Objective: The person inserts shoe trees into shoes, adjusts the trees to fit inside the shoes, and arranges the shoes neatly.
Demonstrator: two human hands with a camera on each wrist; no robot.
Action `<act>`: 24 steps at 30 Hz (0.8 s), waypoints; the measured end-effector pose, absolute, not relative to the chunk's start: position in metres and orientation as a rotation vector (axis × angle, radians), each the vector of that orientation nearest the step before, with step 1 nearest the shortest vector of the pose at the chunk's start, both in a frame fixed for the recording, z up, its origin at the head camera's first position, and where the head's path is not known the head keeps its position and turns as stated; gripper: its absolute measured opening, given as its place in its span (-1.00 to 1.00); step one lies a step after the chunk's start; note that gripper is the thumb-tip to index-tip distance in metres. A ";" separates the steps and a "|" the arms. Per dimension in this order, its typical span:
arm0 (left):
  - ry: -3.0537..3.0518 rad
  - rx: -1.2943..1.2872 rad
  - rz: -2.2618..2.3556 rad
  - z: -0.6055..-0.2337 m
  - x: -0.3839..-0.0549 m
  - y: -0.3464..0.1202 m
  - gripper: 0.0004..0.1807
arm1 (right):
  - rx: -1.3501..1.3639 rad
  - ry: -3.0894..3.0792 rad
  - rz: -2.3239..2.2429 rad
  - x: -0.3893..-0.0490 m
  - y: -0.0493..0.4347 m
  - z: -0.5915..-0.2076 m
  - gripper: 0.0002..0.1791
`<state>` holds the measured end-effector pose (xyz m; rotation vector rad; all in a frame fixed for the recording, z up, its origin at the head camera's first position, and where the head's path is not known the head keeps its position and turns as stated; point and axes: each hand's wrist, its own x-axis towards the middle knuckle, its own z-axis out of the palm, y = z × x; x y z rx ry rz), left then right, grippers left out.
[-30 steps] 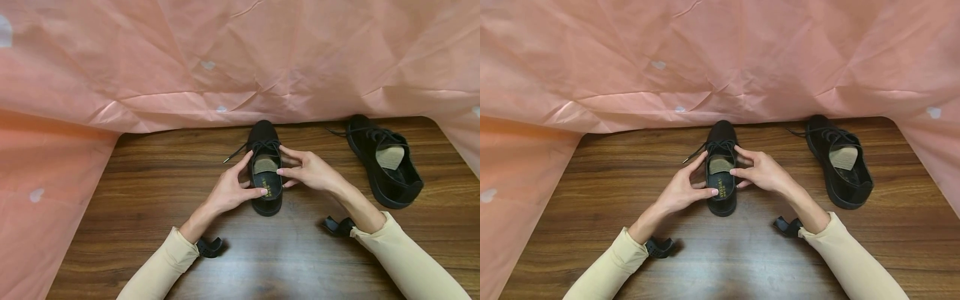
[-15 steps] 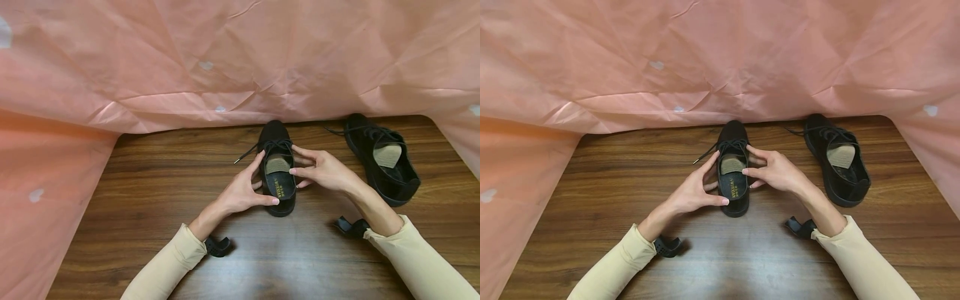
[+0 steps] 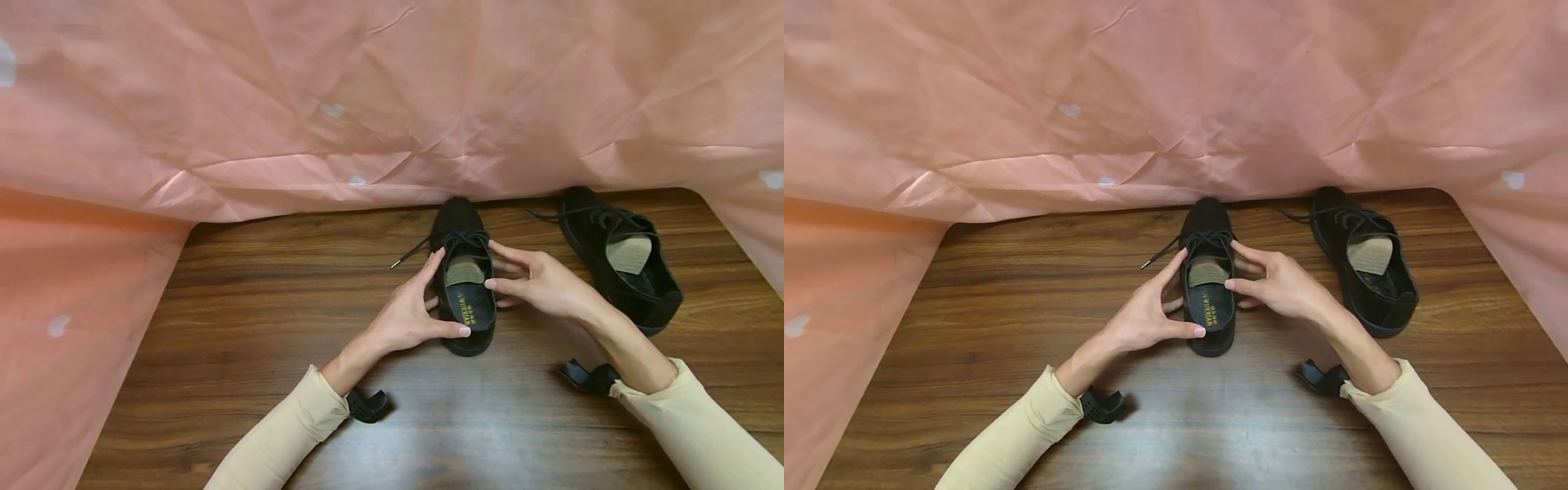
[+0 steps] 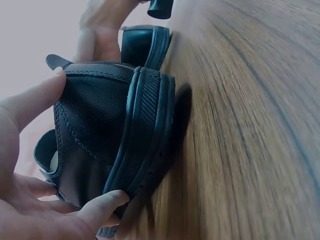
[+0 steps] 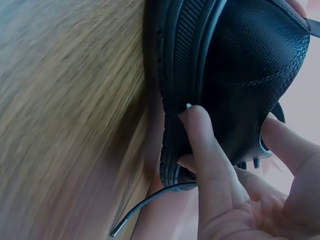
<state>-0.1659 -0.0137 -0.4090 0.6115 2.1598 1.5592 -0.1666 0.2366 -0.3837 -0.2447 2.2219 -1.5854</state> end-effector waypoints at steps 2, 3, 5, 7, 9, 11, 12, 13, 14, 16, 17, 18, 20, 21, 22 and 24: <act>2.174 0.610 1.547 -0.409 -0.166 -0.010 0.32 | -0.237 2.219 -1.590 -0.166 0.240 -0.383 -0.14; 2.181 0.612 1.544 -0.408 -0.166 -0.009 0.32 | -0.236 2.226 -1.587 -0.165 0.241 -0.383 -0.14; 2.187 0.618 1.540 -0.409 -0.166 -0.005 0.32 | -0.241 2.241 -1.576 -0.163 0.244 -0.382 -0.14; 2.191 0.631 1.538 -0.409 -0.165 -0.002 0.32 | -0.251 2.261 -1.558 -0.161 0.247 -0.380 -0.13; 2.186 0.643 1.540 -0.409 -0.165 0.001 0.31 | -0.275 2.335 -1.487 -0.158 0.250 -0.378 -0.14; 2.185 0.654 1.533 -0.409 -0.165 0.003 0.31 | -0.290 2.438 -1.366 -0.154 0.253 -0.376 -0.13; 2.182 0.656 1.531 -0.408 -0.165 0.004 0.31 | -0.294 2.484 -1.306 -0.153 0.255 -0.375 -0.12; 2.182 0.660 1.529 -0.408 -0.165 0.005 0.31 | -0.298 2.525 -1.247 -0.152 0.257 -0.374 -0.10; 2.182 0.662 1.526 -0.408 -0.164 0.006 0.31 | -0.305 2.558 -1.194 -0.151 0.258 -0.374 -0.08; 2.180 0.667 1.523 -0.408 -0.164 0.008 0.31 | -0.304 2.564 -1.158 -0.149 0.261 -0.373 -0.04; 2.180 0.670 1.523 -0.409 -0.164 0.010 0.31 | -0.312 2.547 -1.172 -0.149 0.263 -0.373 -0.03; 2.178 0.675 1.525 -0.409 -0.164 0.011 0.31 | -0.321 2.540 -1.182 -0.148 0.265 -0.373 -0.02; 2.175 0.683 1.532 -0.409 -0.164 0.014 0.32 | -0.332 2.515 -1.212 -0.147 0.268 -0.374 0.00; 2.175 0.690 1.537 -0.409 -0.164 0.016 0.32 | -0.332 2.515 -1.213 -0.146 0.270 -0.373 0.00; 2.181 0.698 1.537 -0.409 -0.164 0.018 0.33 | -0.334 2.518 -1.213 -0.146 0.271 -0.373 0.00; 2.184 0.717 1.541 -0.409 -0.164 0.021 0.34 | -0.342 2.530 -1.209 -0.145 0.274 -0.372 0.00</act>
